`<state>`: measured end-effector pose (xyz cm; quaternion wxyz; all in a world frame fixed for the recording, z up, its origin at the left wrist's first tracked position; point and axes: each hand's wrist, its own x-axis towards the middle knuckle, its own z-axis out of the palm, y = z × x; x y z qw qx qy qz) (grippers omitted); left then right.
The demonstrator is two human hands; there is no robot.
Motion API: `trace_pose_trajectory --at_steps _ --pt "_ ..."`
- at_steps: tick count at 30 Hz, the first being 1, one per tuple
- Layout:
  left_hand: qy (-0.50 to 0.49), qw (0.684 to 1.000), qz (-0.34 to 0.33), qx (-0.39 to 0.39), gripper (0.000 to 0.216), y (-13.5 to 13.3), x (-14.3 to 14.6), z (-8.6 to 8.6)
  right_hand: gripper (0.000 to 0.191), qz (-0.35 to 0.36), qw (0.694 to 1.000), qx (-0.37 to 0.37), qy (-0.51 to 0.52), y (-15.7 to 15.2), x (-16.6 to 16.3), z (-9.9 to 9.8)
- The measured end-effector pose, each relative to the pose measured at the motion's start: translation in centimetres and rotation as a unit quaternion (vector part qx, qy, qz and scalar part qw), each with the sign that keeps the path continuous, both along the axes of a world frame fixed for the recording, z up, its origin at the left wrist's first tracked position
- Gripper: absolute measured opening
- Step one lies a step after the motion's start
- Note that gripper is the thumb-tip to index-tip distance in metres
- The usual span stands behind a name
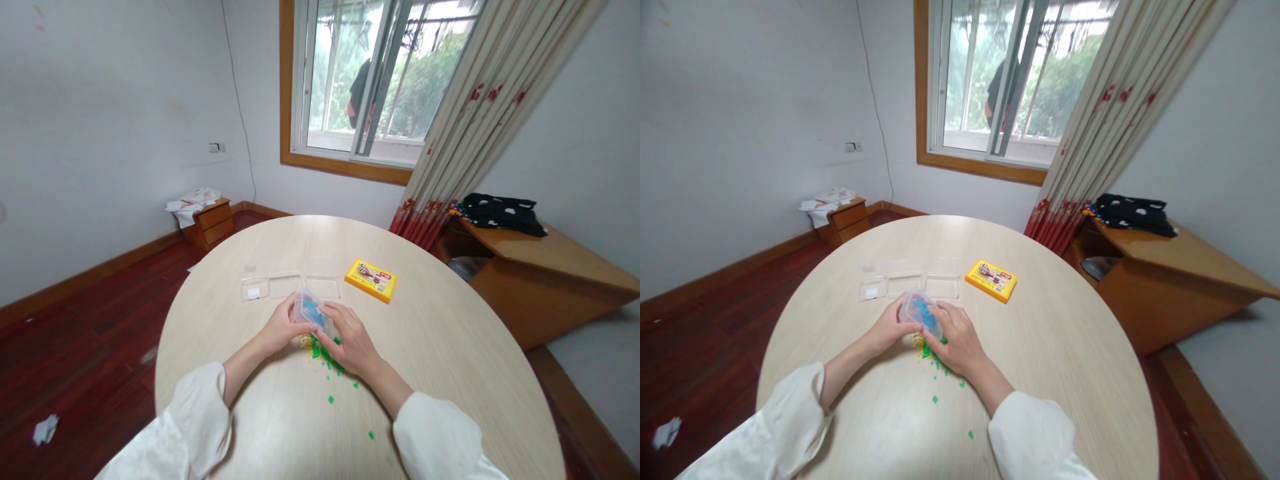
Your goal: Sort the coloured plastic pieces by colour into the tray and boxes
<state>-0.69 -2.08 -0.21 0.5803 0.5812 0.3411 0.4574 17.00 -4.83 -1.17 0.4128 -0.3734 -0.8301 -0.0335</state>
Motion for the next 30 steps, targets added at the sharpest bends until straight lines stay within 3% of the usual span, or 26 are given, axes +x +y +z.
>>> trace_pose_trajectory --at_steps 4,9,16,24,30 --pt "0.016 1.0 -0.008 0.01 0.053 0.1 0.0 0.1 0.036 0.024 0.995 0.076 -0.057 0.0 -0.1 0.0" --pt "0.016 0.999 -0.015 0.024 0.055 0.0 0.0 -0.1 0.033 0.004 0.992 0.101 -0.078 -0.2 -0.1 0.0" --pt "0.015 0.995 -0.088 0.052 0.054 -0.3 -0.3 0.4 0.025 -0.038 0.997 0.07 -0.003 0.0 1.4 0.6" --pt "-0.015 0.993 -0.096 0.067 0.071 0.2 -1.0 -0.1 0.015 -0.061 0.996 0.008 0.066 -0.4 2.2 0.3" --pt "0.006 0.99 -0.137 0.043 0.066 -0.1 -1.4 0.1 0.016 -0.075 0.986 -0.045 0.144 -1.6 3.6 -0.1"
